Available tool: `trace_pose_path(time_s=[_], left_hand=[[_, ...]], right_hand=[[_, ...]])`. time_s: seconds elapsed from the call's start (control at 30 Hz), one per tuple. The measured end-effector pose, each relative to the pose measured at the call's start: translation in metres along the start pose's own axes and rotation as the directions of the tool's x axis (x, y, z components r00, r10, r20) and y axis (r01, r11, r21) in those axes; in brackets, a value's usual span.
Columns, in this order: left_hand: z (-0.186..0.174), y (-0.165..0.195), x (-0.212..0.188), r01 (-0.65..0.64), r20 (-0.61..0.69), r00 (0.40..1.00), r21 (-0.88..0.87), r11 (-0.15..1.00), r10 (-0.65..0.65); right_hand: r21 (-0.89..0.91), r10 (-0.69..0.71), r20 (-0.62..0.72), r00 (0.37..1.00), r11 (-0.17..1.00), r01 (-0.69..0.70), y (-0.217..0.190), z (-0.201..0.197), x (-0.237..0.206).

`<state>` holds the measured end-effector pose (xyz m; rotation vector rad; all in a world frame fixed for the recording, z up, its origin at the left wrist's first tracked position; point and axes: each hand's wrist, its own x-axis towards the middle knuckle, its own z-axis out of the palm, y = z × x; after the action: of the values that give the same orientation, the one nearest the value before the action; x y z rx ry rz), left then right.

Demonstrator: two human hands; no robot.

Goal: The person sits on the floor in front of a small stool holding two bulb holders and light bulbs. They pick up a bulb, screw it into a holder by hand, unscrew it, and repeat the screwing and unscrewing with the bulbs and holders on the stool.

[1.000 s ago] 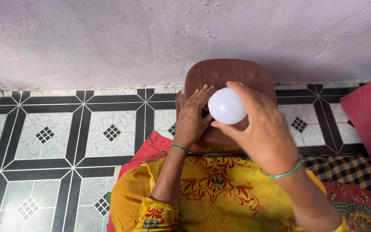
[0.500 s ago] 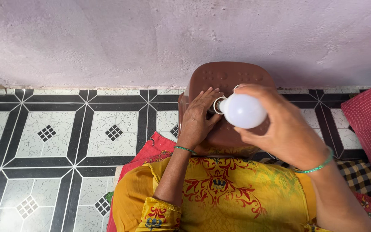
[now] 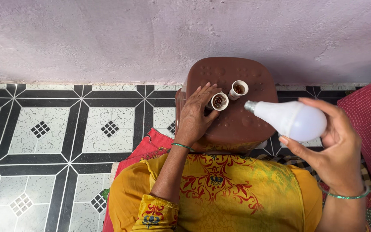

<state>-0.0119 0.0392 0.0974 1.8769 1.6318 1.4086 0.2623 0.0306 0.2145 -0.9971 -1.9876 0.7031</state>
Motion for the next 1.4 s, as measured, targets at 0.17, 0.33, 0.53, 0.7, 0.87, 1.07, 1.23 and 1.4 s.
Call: trace_pose_path(time_s=[0.17,0.33,0.53,0.7,0.87,1.07,1.23,1.4], left_hand=[[-0.001,0.0,0.0,0.018,0.001,1.0,0.008,1.0,-0.018],[-0.001,0.0,0.0,0.024,0.003,1.0,0.035,0.999,-0.024],[-0.001,0.0,0.001,0.041,0.005,0.999,0.051,0.998,-0.041],[-0.001,0.0,0.0,0.028,-0.002,1.0,0.028,0.999,-0.028],[-0.002,0.001,0.001,0.044,0.02,0.999,0.032,0.999,-0.044],[-0.001,0.001,0.0,0.032,0.008,0.999,0.011,0.999,-0.032],[0.0,0.001,0.0,0.031,0.01,0.999,0.015,0.999,-0.031],[0.002,0.0,0.0,0.046,0.02,0.999,0.009,0.999,-0.046]], right_hand=[[0.158,0.099,-0.172,0.98,0.985,-0.072,0.049,0.01,-0.025],[0.119,0.192,-0.299,0.935,0.979,-0.163,0.087,0.054,-0.019],[-0.025,0.167,-0.295,0.941,0.983,-0.182,0.087,0.08,-0.003],[-0.157,0.119,-0.297,0.947,0.973,-0.171,0.083,0.085,0.011],[-0.206,0.133,-0.252,0.958,0.96,-0.188,0.078,0.082,0.02],[-0.226,0.162,-0.137,0.977,0.955,-0.19,0.061,0.071,0.032],[-0.402,0.125,-0.02,0.992,0.907,-0.123,0.051,0.062,0.048],[-0.423,0.138,0.044,0.989,0.9,-0.107,0.054,0.054,0.049]])
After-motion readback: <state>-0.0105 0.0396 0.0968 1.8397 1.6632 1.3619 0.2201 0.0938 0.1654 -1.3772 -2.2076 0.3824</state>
